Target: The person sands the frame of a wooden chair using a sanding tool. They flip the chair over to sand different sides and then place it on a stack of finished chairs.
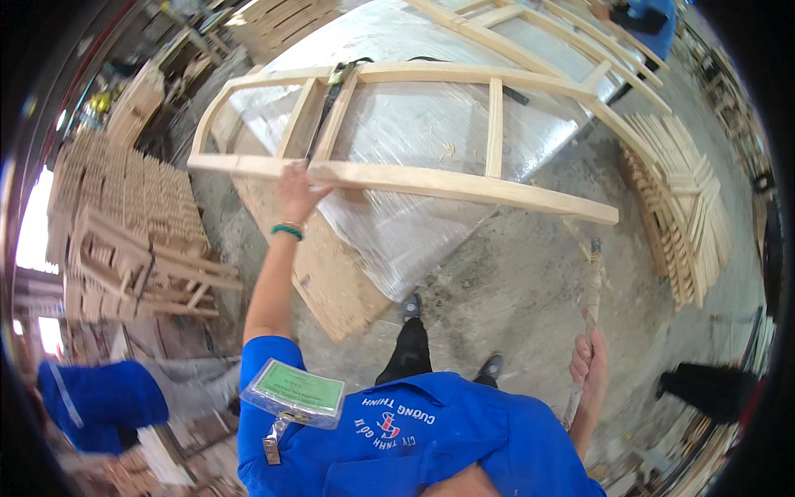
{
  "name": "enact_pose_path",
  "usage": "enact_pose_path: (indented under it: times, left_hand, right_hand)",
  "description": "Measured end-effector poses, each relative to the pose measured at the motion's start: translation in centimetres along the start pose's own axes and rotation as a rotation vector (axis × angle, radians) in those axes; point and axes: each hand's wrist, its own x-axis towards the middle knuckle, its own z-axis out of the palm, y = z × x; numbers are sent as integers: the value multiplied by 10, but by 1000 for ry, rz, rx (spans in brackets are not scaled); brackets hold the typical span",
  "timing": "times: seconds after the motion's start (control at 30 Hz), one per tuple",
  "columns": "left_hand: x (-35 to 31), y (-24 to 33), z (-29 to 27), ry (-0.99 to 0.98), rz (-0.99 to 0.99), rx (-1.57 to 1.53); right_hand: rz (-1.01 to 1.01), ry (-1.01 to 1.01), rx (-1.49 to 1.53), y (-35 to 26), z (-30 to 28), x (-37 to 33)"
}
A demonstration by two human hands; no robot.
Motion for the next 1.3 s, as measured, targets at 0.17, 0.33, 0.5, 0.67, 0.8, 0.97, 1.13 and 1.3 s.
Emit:
enact_pose_path:
  times: [0.17, 0.33, 0.5, 0.67, 0.8, 0.97, 1.13, 1.3]
  left_hand:
    - [62, -70, 16, -327, 251, 141]
    - [66, -71, 24, -398, 413, 12]
    - [-3, -18, 11, -461, 548, -103]
    - [-92, 27, -10, -495, 626, -308]
    - [-116, 59, -11, -470, 557, -454]
    - [-98, 40, -12, -613, 746, -464]
    - [-94, 36, -1, -651, 761, -561]
    - [-86, 17, 42, -357, 945, -900]
  right_hand:
    - [43, 116, 107, 56, 74, -5]
    - [14, 145, 140, 81, 132, -20]
    - [-95, 143, 224, 108, 150, -60]
    - [-244, 235, 407, 144, 190, -70]
    - [-338, 102, 521, 166, 229, -52]
    - [-371, 15, 670, 180, 285, -3]
    - [-474, 239, 839, 176, 348, 61]
    - [-537, 348, 927, 165, 402, 115]
